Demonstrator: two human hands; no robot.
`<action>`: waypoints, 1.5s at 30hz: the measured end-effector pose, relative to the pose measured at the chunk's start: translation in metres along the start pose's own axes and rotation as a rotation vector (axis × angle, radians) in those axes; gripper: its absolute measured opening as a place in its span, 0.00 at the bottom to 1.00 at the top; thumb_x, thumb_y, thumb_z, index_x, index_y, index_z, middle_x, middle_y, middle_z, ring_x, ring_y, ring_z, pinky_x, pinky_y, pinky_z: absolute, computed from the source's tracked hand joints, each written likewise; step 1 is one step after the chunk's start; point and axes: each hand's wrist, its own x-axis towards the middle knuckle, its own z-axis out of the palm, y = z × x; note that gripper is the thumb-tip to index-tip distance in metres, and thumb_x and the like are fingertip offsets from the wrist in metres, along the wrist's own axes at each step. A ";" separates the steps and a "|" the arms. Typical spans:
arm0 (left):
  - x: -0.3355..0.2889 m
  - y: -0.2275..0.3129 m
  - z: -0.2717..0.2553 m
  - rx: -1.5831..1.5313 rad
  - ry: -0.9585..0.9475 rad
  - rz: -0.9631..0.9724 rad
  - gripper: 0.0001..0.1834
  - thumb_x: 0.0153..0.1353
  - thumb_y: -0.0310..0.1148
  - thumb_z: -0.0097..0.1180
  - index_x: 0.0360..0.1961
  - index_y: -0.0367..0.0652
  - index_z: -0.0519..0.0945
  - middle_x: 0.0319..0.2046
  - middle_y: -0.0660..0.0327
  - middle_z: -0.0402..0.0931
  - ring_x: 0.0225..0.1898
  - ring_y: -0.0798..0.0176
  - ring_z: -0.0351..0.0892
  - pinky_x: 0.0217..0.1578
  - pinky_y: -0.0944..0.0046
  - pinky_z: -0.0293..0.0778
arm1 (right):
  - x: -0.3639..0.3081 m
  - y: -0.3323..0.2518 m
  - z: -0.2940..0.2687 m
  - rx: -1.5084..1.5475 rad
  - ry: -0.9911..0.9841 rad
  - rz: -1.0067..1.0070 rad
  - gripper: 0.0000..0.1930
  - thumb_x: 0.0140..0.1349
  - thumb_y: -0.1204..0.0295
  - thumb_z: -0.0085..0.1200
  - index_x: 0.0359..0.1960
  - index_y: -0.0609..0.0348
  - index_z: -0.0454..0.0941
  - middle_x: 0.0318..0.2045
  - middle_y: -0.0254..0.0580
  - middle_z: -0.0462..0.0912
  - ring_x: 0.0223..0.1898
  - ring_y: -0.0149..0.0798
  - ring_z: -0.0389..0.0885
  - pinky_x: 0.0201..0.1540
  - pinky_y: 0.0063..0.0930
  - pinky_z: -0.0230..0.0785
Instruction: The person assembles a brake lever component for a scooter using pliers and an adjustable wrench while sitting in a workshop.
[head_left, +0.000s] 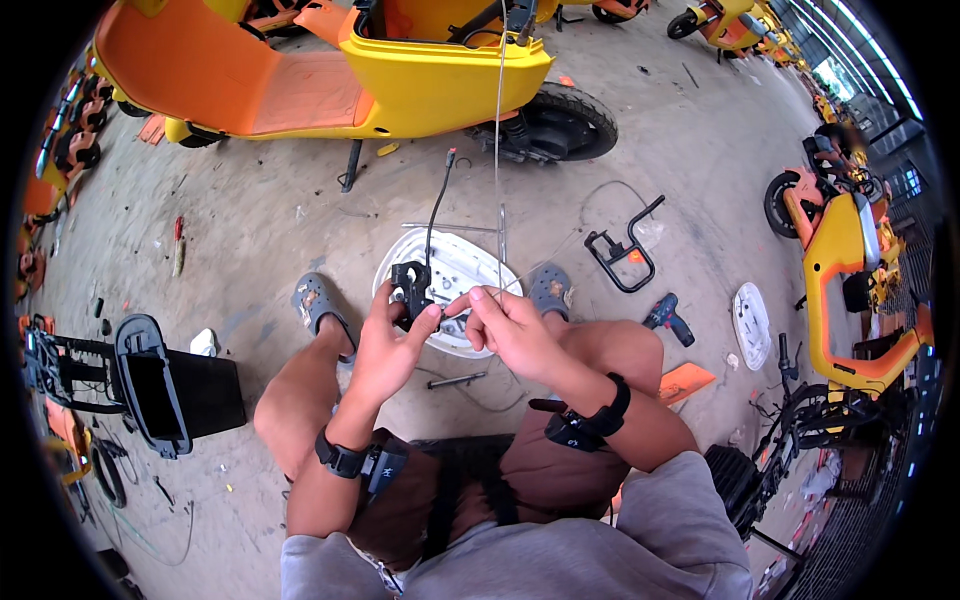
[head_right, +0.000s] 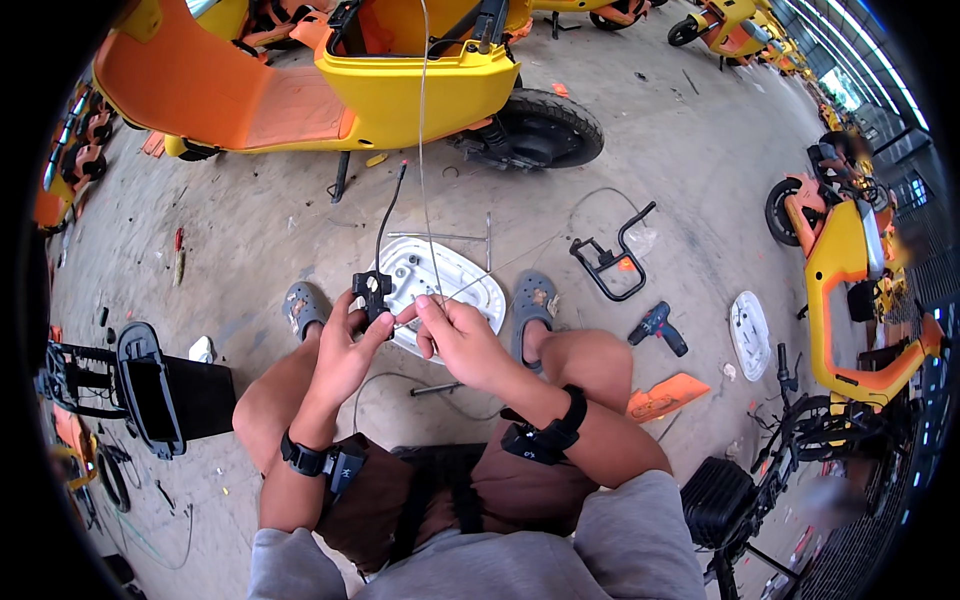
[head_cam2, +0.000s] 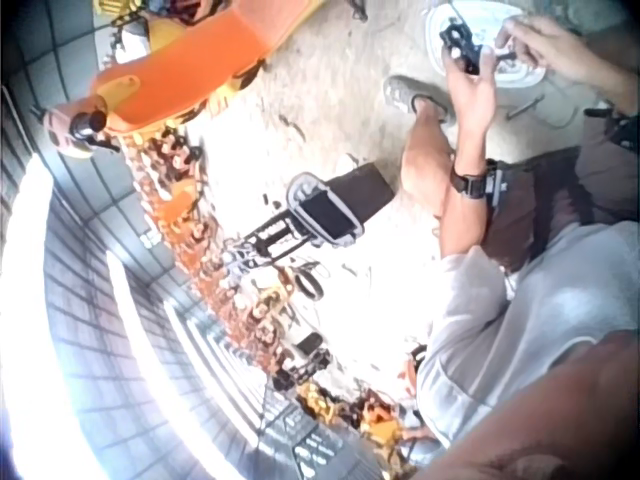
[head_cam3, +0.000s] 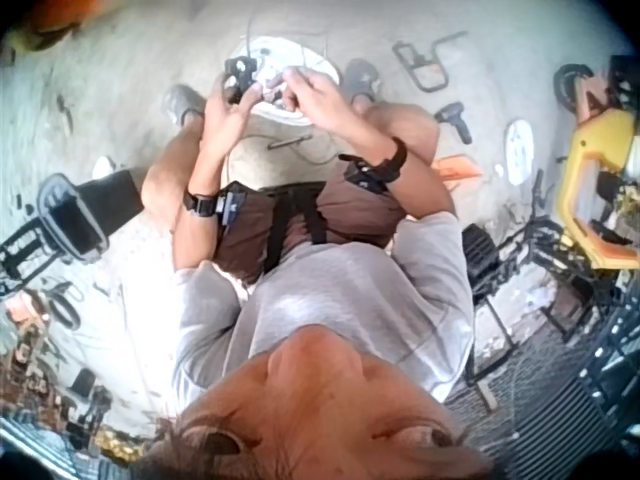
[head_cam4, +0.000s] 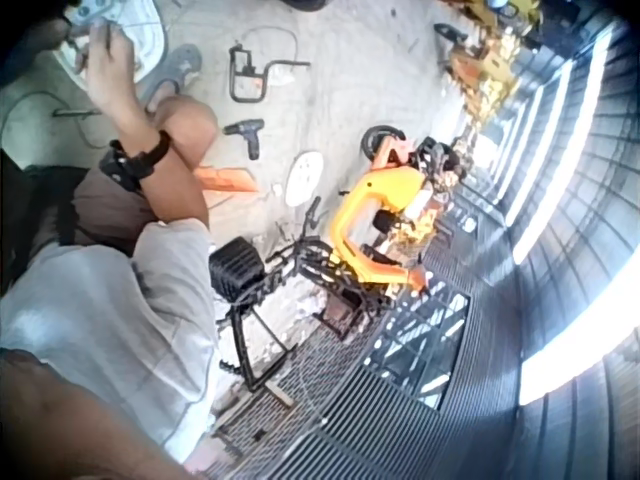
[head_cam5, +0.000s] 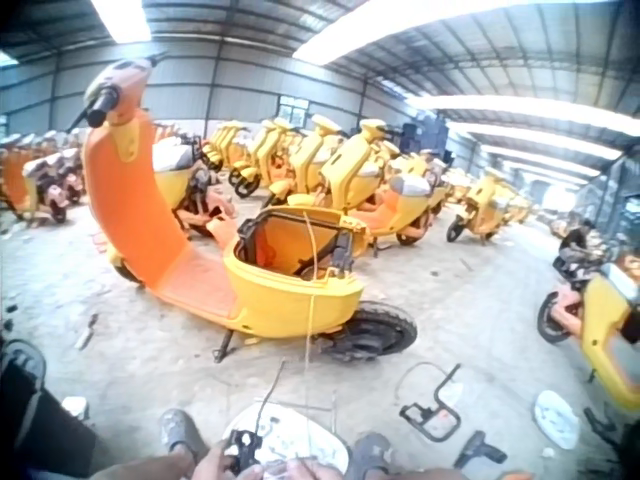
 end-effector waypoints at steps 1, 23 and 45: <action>-0.002 0.003 0.002 -0.016 -0.008 0.019 0.33 0.67 0.34 0.59 0.66 0.29 0.60 0.38 0.52 0.81 0.40 0.66 0.79 0.43 0.68 0.73 | 0.000 0.001 0.000 0.016 -0.002 -0.002 0.24 0.78 0.56 0.34 0.47 0.60 0.81 0.20 0.29 0.75 0.20 0.19 0.62 0.26 0.15 0.57; 0.010 0.013 -0.035 -0.428 0.161 -0.154 0.26 0.69 0.51 0.52 0.48 0.35 0.75 0.40 0.51 0.83 0.48 0.60 0.79 0.57 0.59 0.64 | -0.014 -0.006 -0.005 0.070 0.047 0.016 0.15 0.73 0.61 0.48 0.43 0.61 0.76 0.26 0.24 0.69 0.29 0.19 0.63 0.33 0.15 0.56; 0.011 -0.003 -0.042 -0.623 0.062 -0.258 0.24 0.70 0.51 0.47 0.52 0.40 0.75 0.39 0.52 0.82 0.45 0.59 0.81 0.55 0.57 0.69 | -0.020 -0.011 0.005 -0.450 0.153 -0.137 0.13 0.61 0.75 0.51 0.48 0.61 0.79 0.20 0.29 0.61 0.22 0.22 0.59 0.26 0.20 0.53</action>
